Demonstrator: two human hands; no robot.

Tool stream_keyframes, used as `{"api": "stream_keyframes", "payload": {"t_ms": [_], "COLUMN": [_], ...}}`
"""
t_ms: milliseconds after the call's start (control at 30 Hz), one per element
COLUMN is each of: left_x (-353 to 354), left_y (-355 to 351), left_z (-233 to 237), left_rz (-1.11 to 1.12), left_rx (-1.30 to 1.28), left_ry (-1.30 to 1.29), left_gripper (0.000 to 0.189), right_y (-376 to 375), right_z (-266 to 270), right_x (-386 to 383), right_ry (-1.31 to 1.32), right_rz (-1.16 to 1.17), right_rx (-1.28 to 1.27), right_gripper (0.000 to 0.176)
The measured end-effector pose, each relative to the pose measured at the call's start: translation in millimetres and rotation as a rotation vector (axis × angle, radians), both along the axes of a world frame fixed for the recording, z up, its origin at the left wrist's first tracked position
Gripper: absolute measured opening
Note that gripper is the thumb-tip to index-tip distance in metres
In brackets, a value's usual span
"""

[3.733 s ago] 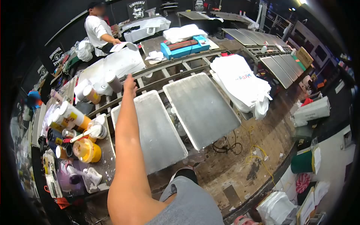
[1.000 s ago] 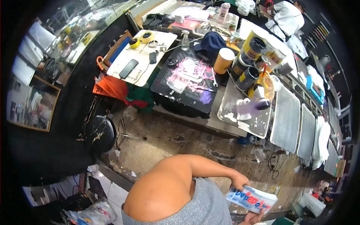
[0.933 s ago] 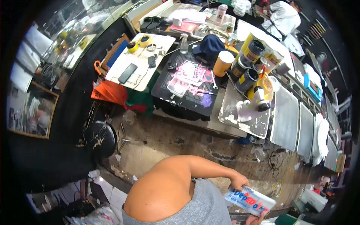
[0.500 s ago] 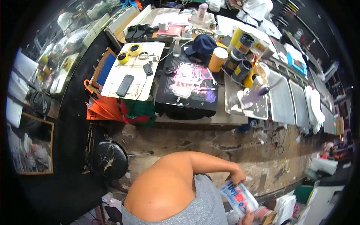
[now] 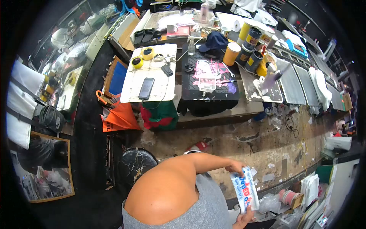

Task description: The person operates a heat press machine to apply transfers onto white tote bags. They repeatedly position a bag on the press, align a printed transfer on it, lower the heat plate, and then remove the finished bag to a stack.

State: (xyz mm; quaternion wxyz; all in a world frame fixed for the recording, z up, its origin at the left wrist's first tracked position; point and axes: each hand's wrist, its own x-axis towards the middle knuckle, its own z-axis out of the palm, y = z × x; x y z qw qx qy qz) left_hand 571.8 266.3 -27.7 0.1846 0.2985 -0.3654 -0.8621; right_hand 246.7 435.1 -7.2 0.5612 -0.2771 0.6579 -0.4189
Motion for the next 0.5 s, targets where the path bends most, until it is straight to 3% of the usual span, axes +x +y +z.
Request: {"api": "stream_keyframes", "payload": {"t_ms": [33,133,233,333,433,500], "left_x": [8,44,87,137,205,241], "left_y": [6,10,14,8,2,-7], "left_z": [1,11,17,9,30,20], "left_rz": [-0.002,-0.04,-0.018,0.007,-0.042,0.043], "left_rx": [0.002,0.07,0.116,0.12,0.124,0.086], "left_ry": [0.001,0.037,0.008,0.11,0.055,0.087], "left_gripper": [0.045,0.048,0.048,0.041,0.039,0.041], "right_y": [10,14,6,-20,-64,-91], "right_z": [-4,64,15,41,-17,26], "right_x": [10,89,92,137,152,221], "right_ry": [-0.127,-0.121,-0.173,-0.146,-0.185,-0.227], "right_rz": [-0.092,-0.051,-0.018,0.143,0.144,0.162], "right_rx": [-0.11,-0.045,-0.113,0.032,-0.09,-0.159], "right_gripper": [0.046,0.045,0.045,0.045,0.05,0.054]}}
